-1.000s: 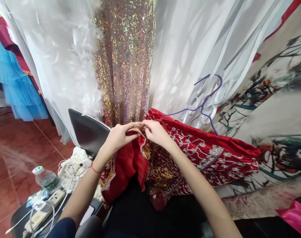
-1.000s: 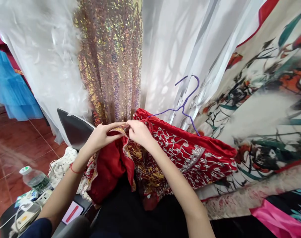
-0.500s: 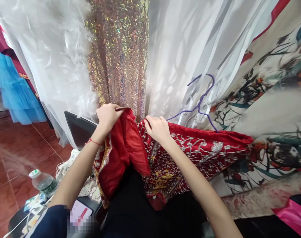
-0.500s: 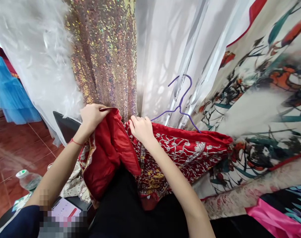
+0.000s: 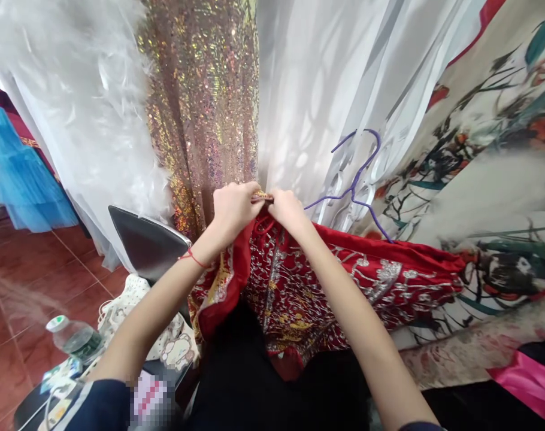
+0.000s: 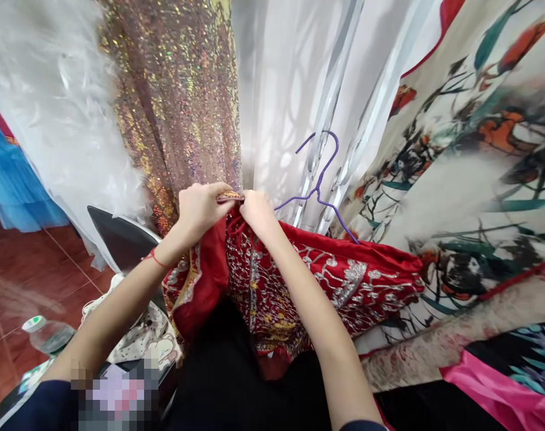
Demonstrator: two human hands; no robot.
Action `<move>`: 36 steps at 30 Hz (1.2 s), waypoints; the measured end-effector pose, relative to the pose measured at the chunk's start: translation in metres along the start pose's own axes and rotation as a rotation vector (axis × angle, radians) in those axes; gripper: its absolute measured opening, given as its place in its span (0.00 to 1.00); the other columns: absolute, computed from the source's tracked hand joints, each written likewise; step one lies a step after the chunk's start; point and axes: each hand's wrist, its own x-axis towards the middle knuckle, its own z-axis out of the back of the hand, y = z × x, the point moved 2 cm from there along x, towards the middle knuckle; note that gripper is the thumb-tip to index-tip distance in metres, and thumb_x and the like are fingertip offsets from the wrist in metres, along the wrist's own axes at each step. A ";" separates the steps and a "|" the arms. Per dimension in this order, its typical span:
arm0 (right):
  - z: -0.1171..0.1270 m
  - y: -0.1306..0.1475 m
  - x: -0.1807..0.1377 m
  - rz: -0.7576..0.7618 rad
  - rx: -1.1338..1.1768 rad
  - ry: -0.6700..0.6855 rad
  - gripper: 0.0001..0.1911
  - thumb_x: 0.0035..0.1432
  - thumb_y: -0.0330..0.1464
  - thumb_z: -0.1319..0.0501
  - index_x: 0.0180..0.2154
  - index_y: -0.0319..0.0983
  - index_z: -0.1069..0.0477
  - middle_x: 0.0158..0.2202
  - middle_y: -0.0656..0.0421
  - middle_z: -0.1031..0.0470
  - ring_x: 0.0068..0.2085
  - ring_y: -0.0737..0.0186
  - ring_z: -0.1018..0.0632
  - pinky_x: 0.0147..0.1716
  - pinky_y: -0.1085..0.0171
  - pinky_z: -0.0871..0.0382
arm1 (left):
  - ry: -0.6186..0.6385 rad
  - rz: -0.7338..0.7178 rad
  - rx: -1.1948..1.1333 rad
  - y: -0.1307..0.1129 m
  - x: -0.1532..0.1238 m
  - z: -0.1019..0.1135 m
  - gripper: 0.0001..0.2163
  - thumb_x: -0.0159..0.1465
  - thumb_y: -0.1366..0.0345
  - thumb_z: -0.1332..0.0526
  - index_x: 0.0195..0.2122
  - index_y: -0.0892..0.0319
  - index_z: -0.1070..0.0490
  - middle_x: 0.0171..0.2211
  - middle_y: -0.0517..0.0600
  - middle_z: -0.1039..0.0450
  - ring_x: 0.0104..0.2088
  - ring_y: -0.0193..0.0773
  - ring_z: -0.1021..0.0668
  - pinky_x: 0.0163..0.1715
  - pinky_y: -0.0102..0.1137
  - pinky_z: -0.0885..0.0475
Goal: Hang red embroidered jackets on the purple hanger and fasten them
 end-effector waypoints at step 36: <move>0.077 -0.099 -0.082 0.227 -0.304 -0.703 0.14 0.62 0.32 0.48 0.39 0.38 0.23 0.41 0.49 0.23 0.45 0.50 0.25 0.47 0.51 0.33 | 0.457 -0.210 -1.135 -0.019 0.023 -0.063 0.21 0.61 0.47 0.38 0.36 0.63 0.24 0.30 0.50 0.23 0.34 0.41 0.22 0.36 0.34 0.25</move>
